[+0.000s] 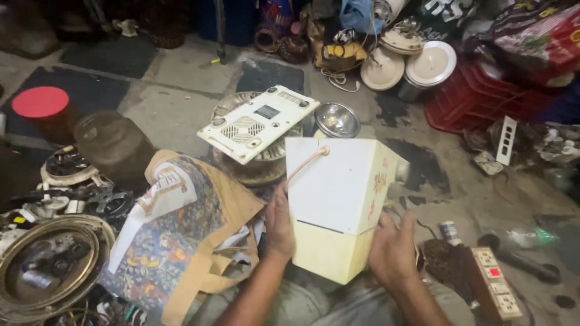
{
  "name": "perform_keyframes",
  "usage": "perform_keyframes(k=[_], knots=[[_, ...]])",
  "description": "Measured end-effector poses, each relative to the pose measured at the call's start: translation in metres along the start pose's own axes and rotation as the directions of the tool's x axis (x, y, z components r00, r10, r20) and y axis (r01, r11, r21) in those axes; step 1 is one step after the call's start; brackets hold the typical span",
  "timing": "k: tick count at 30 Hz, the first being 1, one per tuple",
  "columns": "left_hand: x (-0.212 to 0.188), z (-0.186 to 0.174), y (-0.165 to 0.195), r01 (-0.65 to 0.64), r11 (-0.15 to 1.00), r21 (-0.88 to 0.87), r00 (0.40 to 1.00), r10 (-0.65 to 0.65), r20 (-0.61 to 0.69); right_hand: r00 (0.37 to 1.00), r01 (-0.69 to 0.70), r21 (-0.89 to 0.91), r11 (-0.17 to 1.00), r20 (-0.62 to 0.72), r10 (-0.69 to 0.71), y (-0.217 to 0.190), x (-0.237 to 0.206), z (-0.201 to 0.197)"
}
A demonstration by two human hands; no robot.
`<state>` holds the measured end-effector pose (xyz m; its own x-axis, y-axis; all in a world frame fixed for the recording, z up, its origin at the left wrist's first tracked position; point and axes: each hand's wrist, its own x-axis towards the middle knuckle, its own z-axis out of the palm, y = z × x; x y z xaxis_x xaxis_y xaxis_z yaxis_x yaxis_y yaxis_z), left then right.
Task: The person sits on the floor and works on a disassembled white appliance, using a screwdriver to adjust internal components and wires. They repeatedly open and close the casing, manipulate the motor and wiring, and test the device by plugging it into a power strip.
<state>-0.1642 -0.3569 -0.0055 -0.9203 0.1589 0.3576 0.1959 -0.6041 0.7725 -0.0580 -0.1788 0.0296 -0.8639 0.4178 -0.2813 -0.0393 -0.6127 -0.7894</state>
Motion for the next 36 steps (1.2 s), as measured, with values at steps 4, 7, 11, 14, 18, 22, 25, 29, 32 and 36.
perform_keyframes(k=[4,7,11,14,18,22,25,29,32,36], knots=[[-0.003,-0.003,-0.017,-0.139,0.955,0.262,0.99,0.124,0.074,0.979,0.192,-0.057,0.98,-0.063,-0.196,0.01,0.017,-0.011],[-0.008,-0.007,-0.049,-0.185,0.937,0.297,0.98,0.152,0.13,0.96,0.275,-0.022,0.961,-0.05,-0.276,-0.005,0.024,-0.033],[-0.005,-0.028,-0.099,0.357,0.797,-0.487,0.859,-0.485,-0.164,0.971,0.227,-0.025,0.974,0.082,-0.224,-0.001,0.027,-0.051],[-0.005,-0.049,-0.125,0.177,0.765,-0.62,0.941,-0.316,-0.121,0.969,0.192,-0.019,0.981,0.161,-0.187,0.021,0.018,-0.06],[-0.006,-0.053,-0.135,0.28,0.728,-0.625,0.884,-0.449,-0.128,0.96,0.109,-0.007,0.994,0.261,-0.104,0.029,0.011,-0.075],[-0.005,-0.037,-0.122,0.353,0.709,-0.61,0.786,-0.579,-0.217,0.962,0.126,-0.044,0.991,0.248,-0.111,0.014,0.01,-0.085],[-0.004,-0.033,-0.114,0.409,0.634,-0.656,0.716,-0.669,-0.201,0.964,0.141,-0.051,0.989,0.232,-0.126,0.004,0.009,-0.082],[-0.006,-0.041,-0.129,0.407,0.53,-0.744,0.747,-0.661,-0.063,0.958,0.21,-0.025,0.977,0.207,-0.201,-0.007,0.0,-0.075],[-0.006,-0.045,-0.152,0.355,0.581,-0.732,0.859,-0.513,0.009,0.948,0.239,-0.02,0.971,0.221,-0.229,-0.008,-0.007,-0.068],[0.004,-0.044,-0.16,0.421,0.769,-0.481,0.887,-0.46,0.04,0.964,0.161,0.077,0.984,0.203,-0.174,0.002,-0.008,-0.053]])
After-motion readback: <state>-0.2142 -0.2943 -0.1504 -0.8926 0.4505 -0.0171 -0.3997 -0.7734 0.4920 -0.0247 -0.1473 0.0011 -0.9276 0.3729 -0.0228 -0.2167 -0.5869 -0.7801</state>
